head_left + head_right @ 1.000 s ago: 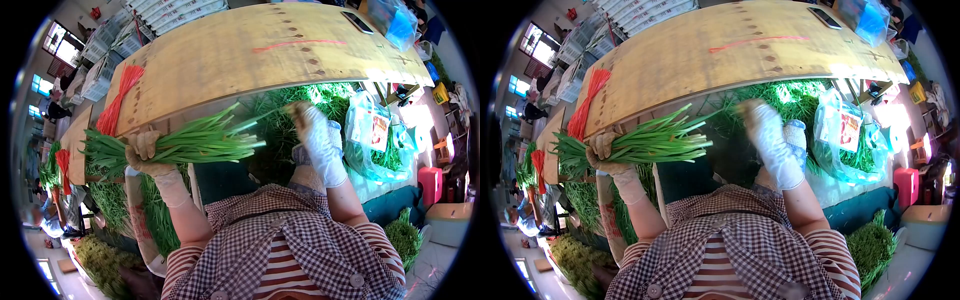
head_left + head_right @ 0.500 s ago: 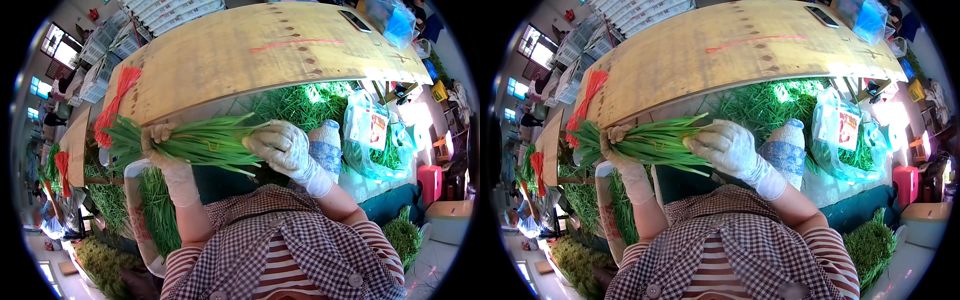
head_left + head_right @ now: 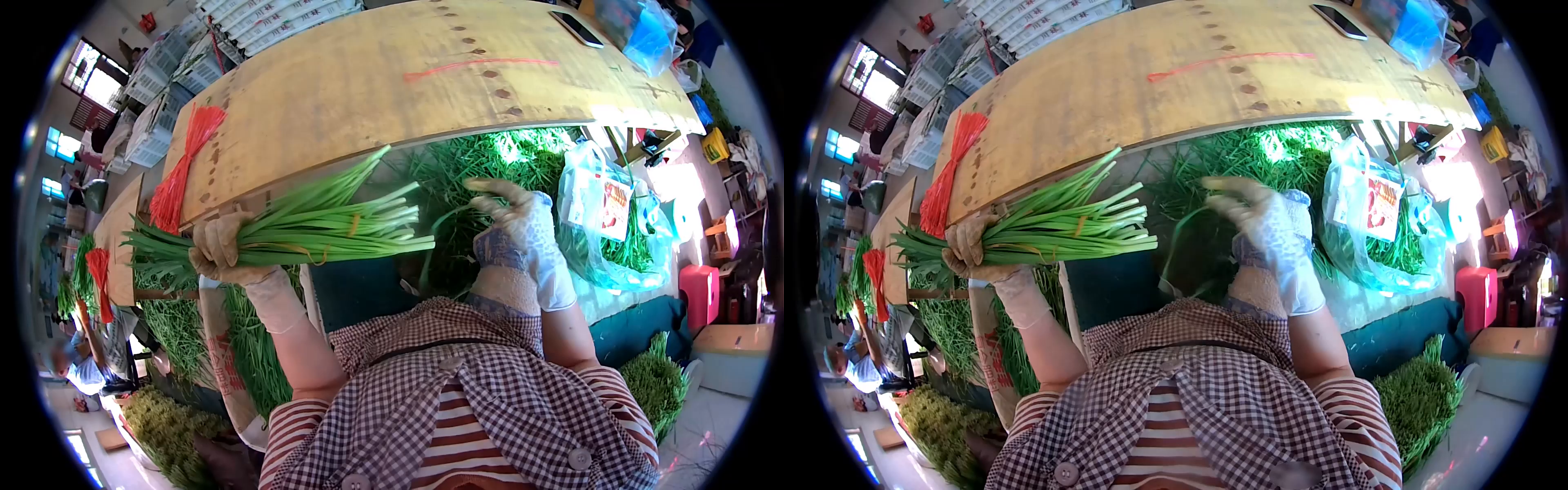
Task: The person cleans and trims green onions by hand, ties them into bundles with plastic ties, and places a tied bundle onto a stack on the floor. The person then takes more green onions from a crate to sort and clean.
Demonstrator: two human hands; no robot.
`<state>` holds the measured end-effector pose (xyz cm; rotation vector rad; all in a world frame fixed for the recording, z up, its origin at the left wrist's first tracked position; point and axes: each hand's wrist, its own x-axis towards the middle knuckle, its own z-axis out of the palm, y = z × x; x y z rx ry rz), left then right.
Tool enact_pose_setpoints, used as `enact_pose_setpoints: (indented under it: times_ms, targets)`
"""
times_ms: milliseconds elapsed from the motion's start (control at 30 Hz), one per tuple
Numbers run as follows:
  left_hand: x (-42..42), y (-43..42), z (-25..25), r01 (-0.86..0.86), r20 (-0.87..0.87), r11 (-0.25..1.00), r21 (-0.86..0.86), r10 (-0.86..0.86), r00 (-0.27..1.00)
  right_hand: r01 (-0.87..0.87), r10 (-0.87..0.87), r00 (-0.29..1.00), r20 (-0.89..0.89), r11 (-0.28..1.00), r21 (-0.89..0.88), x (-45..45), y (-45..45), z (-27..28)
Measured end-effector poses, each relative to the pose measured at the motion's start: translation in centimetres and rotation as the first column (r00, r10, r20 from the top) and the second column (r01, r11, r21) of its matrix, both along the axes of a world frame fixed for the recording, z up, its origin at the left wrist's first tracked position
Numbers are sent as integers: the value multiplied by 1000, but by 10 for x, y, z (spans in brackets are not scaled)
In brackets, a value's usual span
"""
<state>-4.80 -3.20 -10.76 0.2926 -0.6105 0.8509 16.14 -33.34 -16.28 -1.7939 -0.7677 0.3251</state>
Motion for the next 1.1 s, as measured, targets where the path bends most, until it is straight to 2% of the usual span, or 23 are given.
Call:
enact_pose_setpoints:
  times_ms: [33, 100, 167, 200, 233, 333, 400, 433, 500, 533, 567, 633, 667, 700, 767, 833, 900, 967, 1000, 1067, 1100]
  targets:
    - [3, -1, 1, 14, 5, 1000, 19, -14, 1000, -140, 167, 977, -132, 971, 195, -13, 13, 16]
    - [8, -2, -3, -23, -35, 1000, 18, 23, 999, -278, 234, 950, 207, 935, 222, -28, 33, 23]
    - [10, -5, -4, -7, -48, 1000, 10, 8, 999, -319, 280, 866, 415, 947, 28, -34, 47, 26]
    - [12, -6, -5, 28, -33, 1000, 2, -28, 999, -270, 222, 773, 594, 963, -9, -38, 53, 16]
    - [14, -7, -6, 62, -16, 998, -6, -62, 998, -248, 96, 648, 755, 965, 90, -42, 60, 13]
    - [13, -5, -12, -19, -204, 988, -152, -13, 979, -179, -92, 602, 793, 952, 247, -51, 57, 17]
    - [16, -7, -18, -133, -433, 963, -233, 20, 901, -152, -171, 559, 811, 941, 303, -53, 54, 27]
    - [18, -8, -21, -194, -541, 945, -262, 23, 840, -188, -130, 557, 820, 942, 277, -51, 53, 31]
    - [19, -7, -23, -216, -599, 940, -266, 15, 801, -257, -47, 549, 835, 941, 222, -39, 51, 35]
    - [21, -7, -19, -230, -638, 937, -262, 11, 770, -269, -45, 558, 829, 935, 232, -36, 51, 29]
    - [22, -7, -17, -246, -674, 935, -257, 10, 739, -218, 4, 553, 833, 966, 140, -35, 50, 22]
    - [20, -1, -15, -162, -625, 948, -273, -46, 779, -112, 102, 555, 826, 993, -47, -36, 49, 8]
    - [19, 1, -14, -117, -601, 954, -277, -77, 795, -61, 67, 547, 834, 997, -40, -34, 50, 3]
    - [18, 3, -13, -165, -634, 952, -258, -38, 772, -78, 87, 558, 825, 996, -52, -29, 47, 1]
    - [17, 3, -14, -263, -693, 940, -219, 39, 719, -18, 5, 572, 820, 1000, 6, -14, 38, -22]
    - [1, 9, -13, -243, -632, 935, -256, 28, 774, 79, -94, 693, 715, 995, 55, 7, 12, -28]
    - [-10, 17, -12, -270, -615, 932, -241, 69, 786, 394, -198, 750, 631, 900, -185, 35, -16, -47]
    - [-15, 20, -11, -348, -644, 920, -179, 158, 749, 456, -152, 806, 572, 775, -437, 48, -32, -60]
    - [-12, 19, -11, -305, -617, 937, -168, 142, 774, 336, -222, 915, 336, 880, -335, 49, -26, -67]
    - [-1, 14, -13, -221, -562, 965, -139, 107, 820, 165, -164, 970, 178, 986, 10, 19, 1, -25]
    - [5, 11, -13, -178, -534, 977, -121, 87, 841, 88, -111, 988, 109, 977, 196, 5, 14, 2]
